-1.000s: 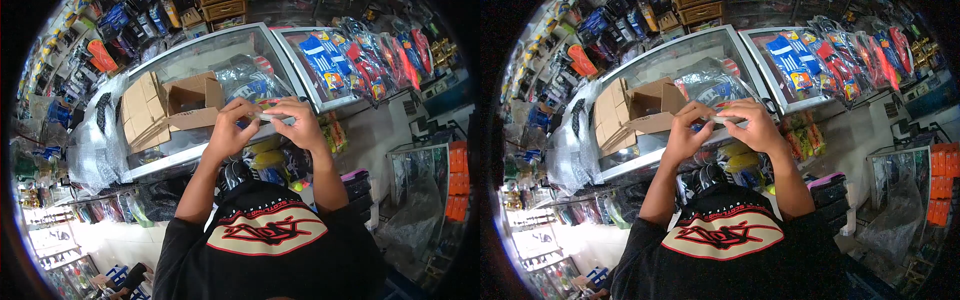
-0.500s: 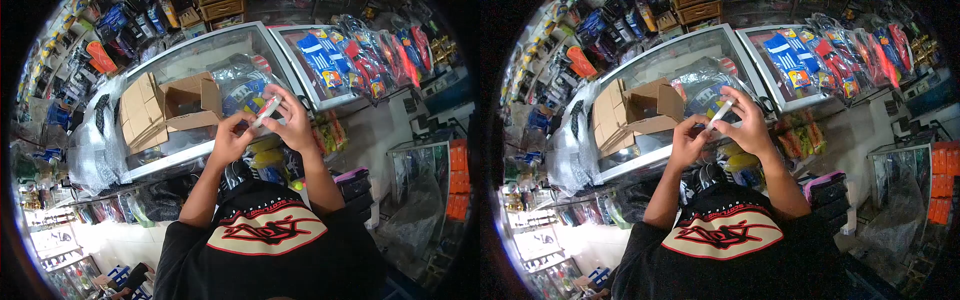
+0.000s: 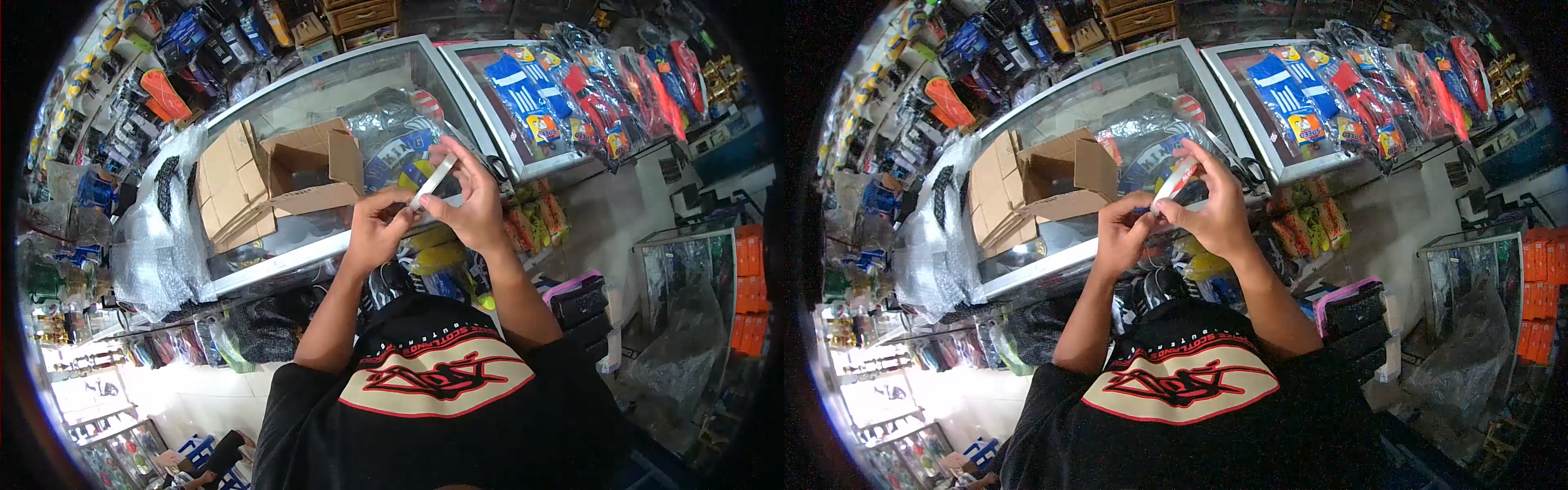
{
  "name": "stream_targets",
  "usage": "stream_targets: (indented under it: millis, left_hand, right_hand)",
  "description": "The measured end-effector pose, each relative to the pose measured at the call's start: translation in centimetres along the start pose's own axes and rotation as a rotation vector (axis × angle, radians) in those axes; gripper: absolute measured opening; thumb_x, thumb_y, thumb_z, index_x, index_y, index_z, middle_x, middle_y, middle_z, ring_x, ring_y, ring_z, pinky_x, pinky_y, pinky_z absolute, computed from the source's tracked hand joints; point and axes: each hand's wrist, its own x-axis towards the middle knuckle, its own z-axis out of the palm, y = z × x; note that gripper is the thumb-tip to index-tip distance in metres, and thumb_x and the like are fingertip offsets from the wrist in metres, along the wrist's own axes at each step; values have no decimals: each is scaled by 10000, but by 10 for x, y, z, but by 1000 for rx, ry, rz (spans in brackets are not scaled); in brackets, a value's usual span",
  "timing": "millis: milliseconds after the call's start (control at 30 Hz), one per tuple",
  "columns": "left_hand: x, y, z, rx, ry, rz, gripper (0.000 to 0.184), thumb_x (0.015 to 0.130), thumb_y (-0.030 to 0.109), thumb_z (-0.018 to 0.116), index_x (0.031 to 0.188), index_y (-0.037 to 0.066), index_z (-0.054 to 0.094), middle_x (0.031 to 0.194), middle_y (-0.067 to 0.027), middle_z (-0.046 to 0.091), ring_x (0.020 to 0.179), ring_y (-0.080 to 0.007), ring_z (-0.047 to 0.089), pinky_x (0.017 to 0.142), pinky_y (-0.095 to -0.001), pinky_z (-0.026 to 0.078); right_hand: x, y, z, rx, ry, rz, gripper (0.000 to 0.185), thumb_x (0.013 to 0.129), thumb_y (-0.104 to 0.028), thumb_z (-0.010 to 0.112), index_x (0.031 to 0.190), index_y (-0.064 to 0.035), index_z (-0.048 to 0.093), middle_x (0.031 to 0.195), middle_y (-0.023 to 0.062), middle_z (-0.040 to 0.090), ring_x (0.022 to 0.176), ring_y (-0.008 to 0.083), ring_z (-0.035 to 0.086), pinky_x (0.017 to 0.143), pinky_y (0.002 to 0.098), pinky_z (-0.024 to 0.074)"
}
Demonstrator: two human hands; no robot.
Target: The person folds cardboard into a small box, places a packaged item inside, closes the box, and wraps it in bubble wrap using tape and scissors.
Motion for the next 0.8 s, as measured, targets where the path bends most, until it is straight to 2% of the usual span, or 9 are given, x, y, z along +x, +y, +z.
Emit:
stream_targets:
  millis: [33,100,133,200,267,500,733,800]
  left_hand:
    - [0,0,0,11,13,33,216,933,-59,660,1138,-62,729,1079,-114,728,951,-151,721,822,-302,597]
    - [0,-6,-4,22,26,66,218,930,-70,642,1129,-67,731,1075,-118,729,955,-152,716,820,-300,591]
    - [1,-12,-8,37,15,143,223,927,-80,631,1123,-69,735,1076,-121,729,959,-157,706,828,-304,581]
    - [2,-15,-10,51,2,221,228,923,-90,619,1117,-70,738,1076,-123,729,963,-162,697,835,-308,571]
    - [2,-8,-10,20,-54,252,223,929,-83,631,1119,-68,747,1077,-126,735,966,-169,678,845,-316,551]
    - [0,-2,-9,-5,-57,282,195,941,-50,699,1125,-70,759,1079,-134,750,977,-168,683,855,-317,548]
    - [-3,2,-4,-10,-22,258,154,942,-44,704,1074,-80,776,1022,-135,764,909,-166,691,783,-305,559]
    - [-2,3,-2,3,-13,285,147,940,-46,695,1054,-80,782,982,-127,769,879,-163,692,764,-298,559]
  right_hand:
    - [0,0,2,0,-1,0,921,836,-156,900,1602,58,435,1479,195,587,1367,261,584,1193,407,440]
    - [1,1,6,-139,54,-191,939,784,-197,944,1570,36,485,1413,189,654,1271,253,658,1103,412,522]
    - [1,0,7,-139,54,-191,939,784,-197,944,1570,36,485,1413,189,654,1271,253,658,1103,412,522]
    - [0,-5,7,-133,23,-185,976,772,-163,937,1589,60,453,1470,197,599,1367,266,577,1192,409,434]
    - [0,-6,8,-165,24,-217,975,766,-159,938,1585,60,458,1469,197,601,1362,263,578,1187,406,435]
    - [1,-11,9,-241,30,-263,967,766,-157,937,1582,59,466,1465,193,600,1335,248,576,1167,397,439]
    - [-2,-2,11,-34,26,-180,954,787,-159,939,1584,57,460,1467,176,590,1344,244,566,1168,389,431]
    - [-4,0,12,108,30,-25,942,813,-186,929,1586,61,450,1451,176,596,1333,239,574,1162,385,437]
